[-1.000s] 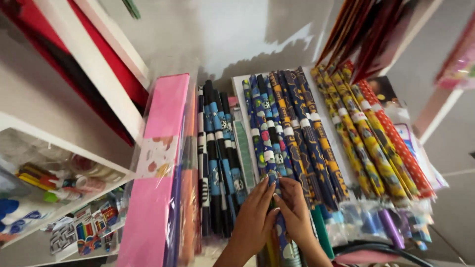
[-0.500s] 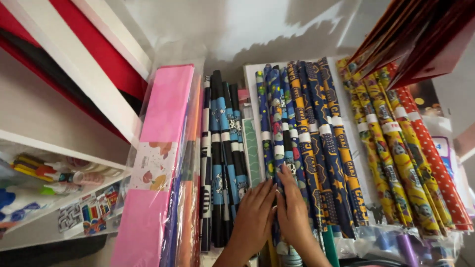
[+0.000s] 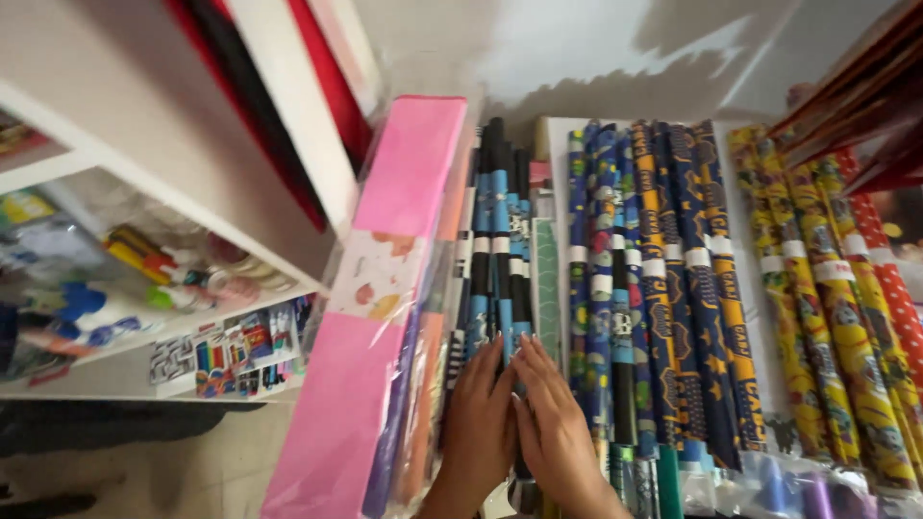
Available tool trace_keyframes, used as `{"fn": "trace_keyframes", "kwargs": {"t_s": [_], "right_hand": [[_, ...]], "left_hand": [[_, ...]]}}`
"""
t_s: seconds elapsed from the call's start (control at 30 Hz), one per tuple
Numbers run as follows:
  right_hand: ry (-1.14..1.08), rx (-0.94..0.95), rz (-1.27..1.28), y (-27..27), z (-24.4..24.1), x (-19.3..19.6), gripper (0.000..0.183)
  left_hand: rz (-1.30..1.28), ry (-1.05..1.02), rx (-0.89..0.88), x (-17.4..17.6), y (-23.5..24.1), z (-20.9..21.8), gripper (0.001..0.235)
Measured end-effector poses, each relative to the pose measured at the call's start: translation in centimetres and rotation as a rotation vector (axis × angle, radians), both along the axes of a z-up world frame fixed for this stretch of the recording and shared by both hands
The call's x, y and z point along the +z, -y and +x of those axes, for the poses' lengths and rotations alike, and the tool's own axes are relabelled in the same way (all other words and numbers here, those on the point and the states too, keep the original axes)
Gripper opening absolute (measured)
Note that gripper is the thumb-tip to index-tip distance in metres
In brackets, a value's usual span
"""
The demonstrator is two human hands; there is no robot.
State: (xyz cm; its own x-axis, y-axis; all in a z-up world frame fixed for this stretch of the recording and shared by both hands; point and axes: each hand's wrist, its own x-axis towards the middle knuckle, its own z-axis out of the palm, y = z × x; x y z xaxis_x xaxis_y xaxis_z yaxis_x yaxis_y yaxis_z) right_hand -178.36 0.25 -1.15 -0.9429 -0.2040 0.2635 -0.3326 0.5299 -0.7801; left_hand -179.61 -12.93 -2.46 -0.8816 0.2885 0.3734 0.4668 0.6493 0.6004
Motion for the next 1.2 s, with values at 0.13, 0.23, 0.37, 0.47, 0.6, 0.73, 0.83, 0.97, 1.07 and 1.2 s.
{"fn": "trace_keyframes", "kwargs": {"t_s": [0.13,0.23,0.37,0.47,0.6,0.73,0.83,0.97,1.07,1.2], "right_hand": [[-0.037,0.024,-0.008,1.6,0.6,-1.7,0.045],[0.063,0.001,0.047,2.3,0.8,-2.6,0.049],[0.194,-0.03,0.186,2.6,0.8,-3.8,0.059],[0.205,-0.063,0.273,2.7,0.7,-4.5,0.063],[0.222,-0.116,0.289,2.5,0.5,-5.4,0.075],[0.086,-0.18,0.262,2.3,0.3,-6.5,0.076],[0.082,-0.212,0.141,2.3,0.3,-6.2,0.072],[0.382,-0.257,-0.079,2.6,0.4,-5.6,0.085],[0.41,-0.266,-0.18,2.7,0.4,-6.1,0.085],[0.537,-0.334,-0.289,2.7,0.4,-5.7,0.091]], "left_hand": [[0.012,0.114,0.064,-2.5,0.7,1.2,0.054],[-0.04,0.264,0.082,-3.1,1.0,2.4,0.058],[0.03,0.307,0.071,-3.0,1.2,3.2,0.062],[-0.046,0.306,0.069,-3.2,1.2,3.5,0.065],[-0.195,0.361,0.102,-2.6,0.9,3.8,0.069],[-0.313,0.272,0.129,-3.5,0.7,4.0,0.07],[-0.233,0.283,0.121,-2.8,0.8,4.0,0.064],[-0.259,0.226,0.12,-3.0,0.9,4.1,0.075],[-0.242,0.236,0.112,-2.8,1.0,4.0,0.079],[-0.198,0.263,0.111,-2.3,0.9,4.0,0.076]]}}
